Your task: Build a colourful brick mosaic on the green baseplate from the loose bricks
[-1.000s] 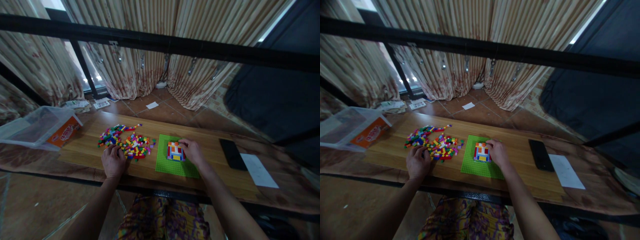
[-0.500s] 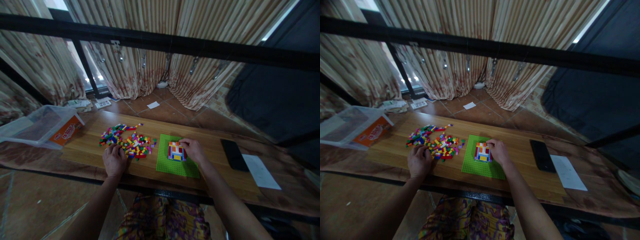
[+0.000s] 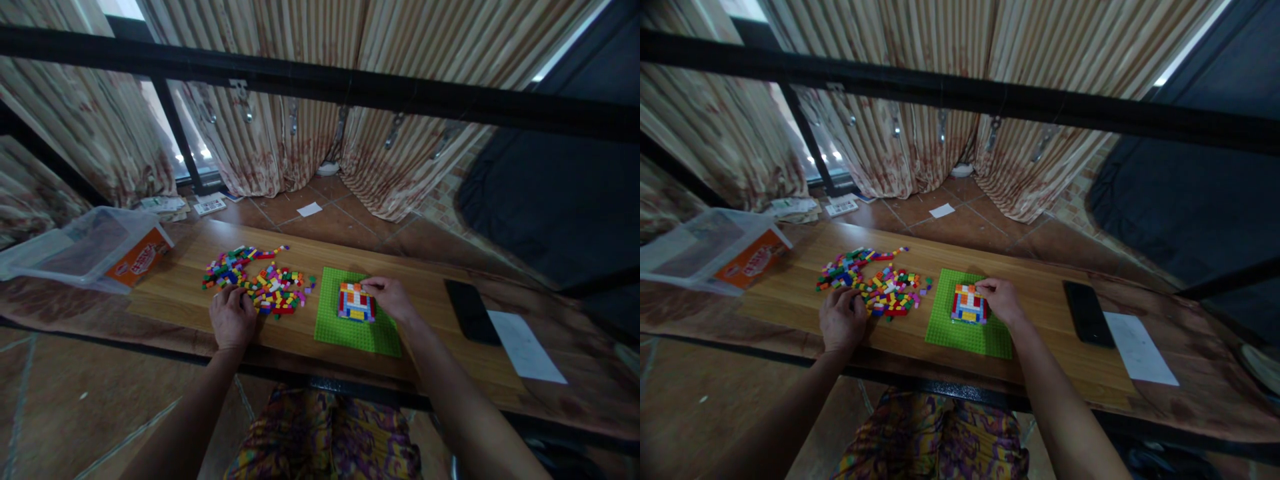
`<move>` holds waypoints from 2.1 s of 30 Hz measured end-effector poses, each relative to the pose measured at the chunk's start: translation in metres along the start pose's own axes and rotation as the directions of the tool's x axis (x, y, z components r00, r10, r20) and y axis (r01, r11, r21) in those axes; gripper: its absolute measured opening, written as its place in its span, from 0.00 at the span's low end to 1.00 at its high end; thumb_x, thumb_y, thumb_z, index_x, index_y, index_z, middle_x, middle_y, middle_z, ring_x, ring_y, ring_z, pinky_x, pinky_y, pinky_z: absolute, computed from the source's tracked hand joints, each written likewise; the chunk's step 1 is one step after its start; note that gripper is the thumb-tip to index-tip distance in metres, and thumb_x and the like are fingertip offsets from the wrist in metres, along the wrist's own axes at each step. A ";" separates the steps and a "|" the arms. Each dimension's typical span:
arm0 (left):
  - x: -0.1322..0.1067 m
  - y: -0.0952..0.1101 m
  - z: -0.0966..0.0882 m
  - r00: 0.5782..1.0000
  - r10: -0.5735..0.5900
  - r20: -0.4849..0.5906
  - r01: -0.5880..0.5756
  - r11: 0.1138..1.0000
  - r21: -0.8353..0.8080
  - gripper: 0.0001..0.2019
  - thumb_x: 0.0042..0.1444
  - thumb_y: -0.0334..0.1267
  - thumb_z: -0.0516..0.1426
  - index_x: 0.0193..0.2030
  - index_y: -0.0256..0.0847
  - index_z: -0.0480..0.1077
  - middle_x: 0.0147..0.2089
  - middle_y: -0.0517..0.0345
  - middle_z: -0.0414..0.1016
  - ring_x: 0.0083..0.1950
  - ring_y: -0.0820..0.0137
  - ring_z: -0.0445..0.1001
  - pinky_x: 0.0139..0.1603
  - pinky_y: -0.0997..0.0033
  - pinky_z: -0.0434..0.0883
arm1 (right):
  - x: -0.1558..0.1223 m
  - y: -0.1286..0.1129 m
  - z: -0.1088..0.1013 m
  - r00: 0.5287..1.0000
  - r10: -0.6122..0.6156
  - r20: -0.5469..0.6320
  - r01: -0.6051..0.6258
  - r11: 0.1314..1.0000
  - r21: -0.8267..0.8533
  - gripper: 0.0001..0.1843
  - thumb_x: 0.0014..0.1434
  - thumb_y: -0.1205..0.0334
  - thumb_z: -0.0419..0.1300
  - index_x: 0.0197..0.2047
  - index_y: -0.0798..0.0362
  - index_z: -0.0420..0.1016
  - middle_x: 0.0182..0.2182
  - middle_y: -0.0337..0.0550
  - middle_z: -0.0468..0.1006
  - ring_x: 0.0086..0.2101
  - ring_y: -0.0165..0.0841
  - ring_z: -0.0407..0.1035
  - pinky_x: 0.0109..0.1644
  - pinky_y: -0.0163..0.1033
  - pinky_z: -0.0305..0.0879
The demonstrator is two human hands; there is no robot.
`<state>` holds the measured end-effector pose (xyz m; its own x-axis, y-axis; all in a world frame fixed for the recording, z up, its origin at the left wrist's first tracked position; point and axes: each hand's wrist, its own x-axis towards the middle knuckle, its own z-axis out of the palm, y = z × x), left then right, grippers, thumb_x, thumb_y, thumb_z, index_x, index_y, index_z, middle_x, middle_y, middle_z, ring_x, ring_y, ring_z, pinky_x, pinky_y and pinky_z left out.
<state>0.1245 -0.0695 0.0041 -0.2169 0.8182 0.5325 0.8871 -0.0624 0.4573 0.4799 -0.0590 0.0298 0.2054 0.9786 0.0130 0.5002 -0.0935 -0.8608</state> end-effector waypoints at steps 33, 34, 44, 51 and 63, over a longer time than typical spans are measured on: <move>-0.002 -0.001 0.002 1.000 0.001 0.000 -0.001 1.000 0.029 0.12 0.58 0.36 0.50 0.40 0.37 0.74 0.47 0.43 0.74 0.49 0.57 0.71 0.53 0.56 0.66 | -0.035 -0.082 0.082 0.961 -0.276 0.027 0.273 0.924 -0.268 0.12 0.59 0.66 0.54 0.39 0.52 0.80 0.38 0.46 0.80 0.38 0.36 0.74 0.46 0.41 0.67; -0.002 -0.001 0.002 1.000 0.001 -0.004 0.000 1.000 0.030 0.12 0.58 0.36 0.50 0.40 0.37 0.74 0.47 0.43 0.74 0.50 0.57 0.71 0.53 0.56 0.66 | -0.032 -0.084 0.086 0.965 -0.261 0.027 0.256 0.915 -0.311 0.12 0.59 0.67 0.55 0.40 0.52 0.80 0.39 0.47 0.80 0.39 0.37 0.74 0.47 0.41 0.66; -0.004 0.000 0.002 1.000 -0.004 -0.003 0.004 0.999 0.049 0.11 0.58 0.35 0.51 0.40 0.38 0.75 0.47 0.45 0.74 0.49 0.58 0.71 0.52 0.56 0.66 | -0.033 -0.083 0.107 0.982 -0.174 0.075 0.189 0.898 -0.397 0.11 0.61 0.68 0.56 0.40 0.50 0.80 0.39 0.43 0.80 0.40 0.34 0.73 0.47 0.37 0.64; -0.004 0.000 0.001 1.000 0.005 -0.014 -0.005 0.999 0.040 0.12 0.58 0.35 0.51 0.40 0.37 0.75 0.47 0.45 0.74 0.50 0.57 0.70 0.52 0.56 0.66 | -0.054 -0.077 0.123 0.957 -0.229 0.177 0.280 0.889 -0.363 0.10 0.60 0.68 0.57 0.40 0.49 0.80 0.38 0.42 0.79 0.40 0.33 0.72 0.48 0.36 0.64; -0.003 0.000 0.001 1.000 0.007 -0.017 -0.006 0.999 0.044 0.11 0.57 0.35 0.51 0.40 0.37 0.75 0.46 0.45 0.74 0.48 0.57 0.71 0.52 0.57 0.67 | -0.057 -0.089 0.137 0.948 -0.267 0.171 0.316 0.763 -0.564 0.10 0.61 0.66 0.57 0.43 0.49 0.77 0.42 0.45 0.75 0.46 0.37 0.68 0.49 0.37 0.63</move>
<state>0.1260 -0.0716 0.0014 -0.2173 0.8080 0.5476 0.9054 -0.0427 0.4223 0.3088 -0.0812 0.0363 -0.0824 0.9844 0.1557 0.9211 0.1349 -0.3653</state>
